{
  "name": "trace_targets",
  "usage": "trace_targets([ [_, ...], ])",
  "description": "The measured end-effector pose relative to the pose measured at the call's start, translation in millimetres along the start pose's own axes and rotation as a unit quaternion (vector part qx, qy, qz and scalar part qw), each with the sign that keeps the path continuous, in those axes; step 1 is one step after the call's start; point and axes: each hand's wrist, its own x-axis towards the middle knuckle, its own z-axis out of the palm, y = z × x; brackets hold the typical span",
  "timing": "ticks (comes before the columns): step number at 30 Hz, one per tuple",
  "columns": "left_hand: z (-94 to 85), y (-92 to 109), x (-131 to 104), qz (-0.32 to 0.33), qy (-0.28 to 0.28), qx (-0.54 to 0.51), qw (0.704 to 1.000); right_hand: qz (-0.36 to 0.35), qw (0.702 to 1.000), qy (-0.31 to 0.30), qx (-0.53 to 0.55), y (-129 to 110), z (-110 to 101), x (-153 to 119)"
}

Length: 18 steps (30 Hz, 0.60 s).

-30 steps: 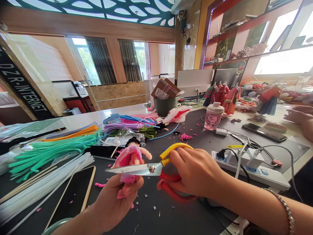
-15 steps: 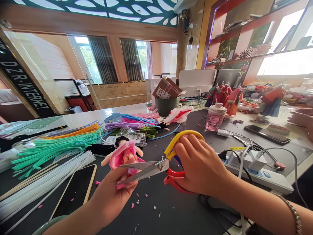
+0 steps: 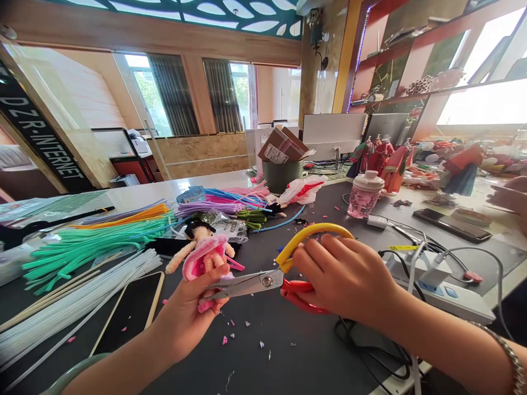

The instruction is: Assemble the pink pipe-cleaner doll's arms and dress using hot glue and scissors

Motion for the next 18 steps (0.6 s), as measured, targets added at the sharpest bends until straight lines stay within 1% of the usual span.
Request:
trace_targets([
  [3, -8.8, -1, 8, 0.024, -0.01, 0.036, 0.999, -0.032, 0.999, -0.008, -0.003, 2, 0, -8],
  [6, -15.1, 2, 14, 0.05, -0.024, 0.078, 0.995, -0.051, 0.998, -0.021, -0.006, 4, 2, -16],
  [9, -22.1, 7, 20, 0.059, -0.036, 0.128, 0.989, -0.052, 0.998, -0.029, -0.009, 5, 1, -19],
  [11, -28.7, 10, 25, 0.057, -0.038, 0.16, 0.985, -0.036, 0.999, -0.041, -0.004, 6, -1, -19],
  [13, -36.1, 10, 30, 0.058, -0.028, 0.185, 0.981, 0.012, 0.998, -0.058, -0.016, 9, -3, -23],
  [15, -42.8, 10, 34, 0.064, -0.016, 0.203, 0.977, 0.093, 0.991, -0.087, -0.046, 14, -5, -34],
  [17, -47.7, 9, 37, 0.073, -0.012, 0.217, 0.973, 0.193, 0.97, -0.134, -0.056, 21, -9, -54],
  [18, -49.4, 9, 39, 0.077, -0.014, 0.222, 0.972, 0.238, 0.955, -0.17, -0.038, 24, -12, -67],
])
